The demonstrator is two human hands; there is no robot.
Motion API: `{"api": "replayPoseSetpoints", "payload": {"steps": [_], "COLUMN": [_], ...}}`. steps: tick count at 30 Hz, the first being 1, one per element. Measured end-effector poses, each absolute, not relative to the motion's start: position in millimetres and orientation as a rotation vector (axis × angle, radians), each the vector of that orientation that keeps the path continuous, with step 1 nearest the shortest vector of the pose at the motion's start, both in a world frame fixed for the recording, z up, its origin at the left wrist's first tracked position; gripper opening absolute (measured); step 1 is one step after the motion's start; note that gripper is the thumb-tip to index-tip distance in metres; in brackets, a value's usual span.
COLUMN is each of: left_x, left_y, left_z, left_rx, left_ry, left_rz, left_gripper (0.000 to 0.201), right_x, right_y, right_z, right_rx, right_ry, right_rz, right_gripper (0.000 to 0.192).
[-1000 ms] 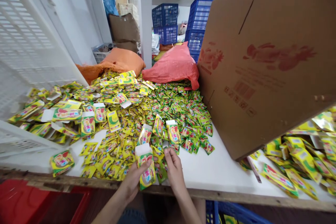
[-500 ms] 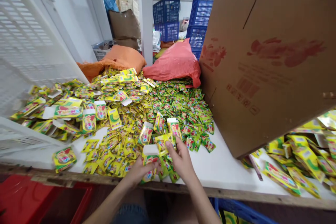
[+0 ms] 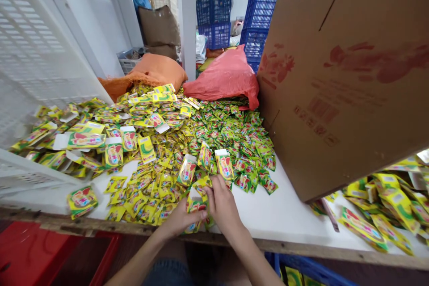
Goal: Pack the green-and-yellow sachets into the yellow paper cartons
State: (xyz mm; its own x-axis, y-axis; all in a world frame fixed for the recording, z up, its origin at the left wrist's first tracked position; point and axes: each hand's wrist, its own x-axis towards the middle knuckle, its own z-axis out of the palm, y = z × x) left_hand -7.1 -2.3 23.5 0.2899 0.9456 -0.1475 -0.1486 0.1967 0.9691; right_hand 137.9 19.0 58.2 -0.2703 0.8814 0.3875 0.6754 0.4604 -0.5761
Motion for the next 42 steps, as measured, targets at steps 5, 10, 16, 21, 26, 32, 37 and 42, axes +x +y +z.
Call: {"api": "replayPoseSetpoints", "payload": {"steps": [5,10,16,21,26,32,37,42], "left_x": [-11.5,-14.3,-11.4,-9.9,-8.4,-13.6,-14.8,-12.2], "left_y": [1.2,1.9,2.6,6.1,9.9,13.6,11.6,8.9], "left_z": [14.6,6.9,9.0,8.8,5.0,3.9,5.0,9.2], "left_rx": [1.072,1.076,1.055,1.096,1.162,1.095,1.156,1.211], "left_ry": [0.944,0.941,0.932,0.86,0.916,0.908,0.92,0.923], "left_rz": [0.963,0.912,0.877,0.905,0.944,0.975,0.958,0.952], "left_gripper": [0.036,0.028,0.037,0.04,0.039,0.041,0.045,0.044], "right_x": [135.3,141.6,139.6,130.6,126.4,133.0,138.0,141.2], "right_y": [12.6,11.6,13.0,11.9,19.0,20.9,19.3,23.9], "right_z": [55.5,72.6,93.4,93.3,98.6,90.3,76.6,86.0], "right_rx": [-1.195,-1.142,-1.245,-1.405,-1.37,-1.228,-1.219,-1.255], "right_ry": [-2.207,-2.287,-2.311,-2.432,-2.493,-2.204,-2.199,-2.299], "right_rz": [0.478,0.708,0.751,0.471,0.395,0.62,0.416,0.46], "right_gripper": [0.022,0.023,0.035,0.021,0.018,0.021,0.007,0.012]}}
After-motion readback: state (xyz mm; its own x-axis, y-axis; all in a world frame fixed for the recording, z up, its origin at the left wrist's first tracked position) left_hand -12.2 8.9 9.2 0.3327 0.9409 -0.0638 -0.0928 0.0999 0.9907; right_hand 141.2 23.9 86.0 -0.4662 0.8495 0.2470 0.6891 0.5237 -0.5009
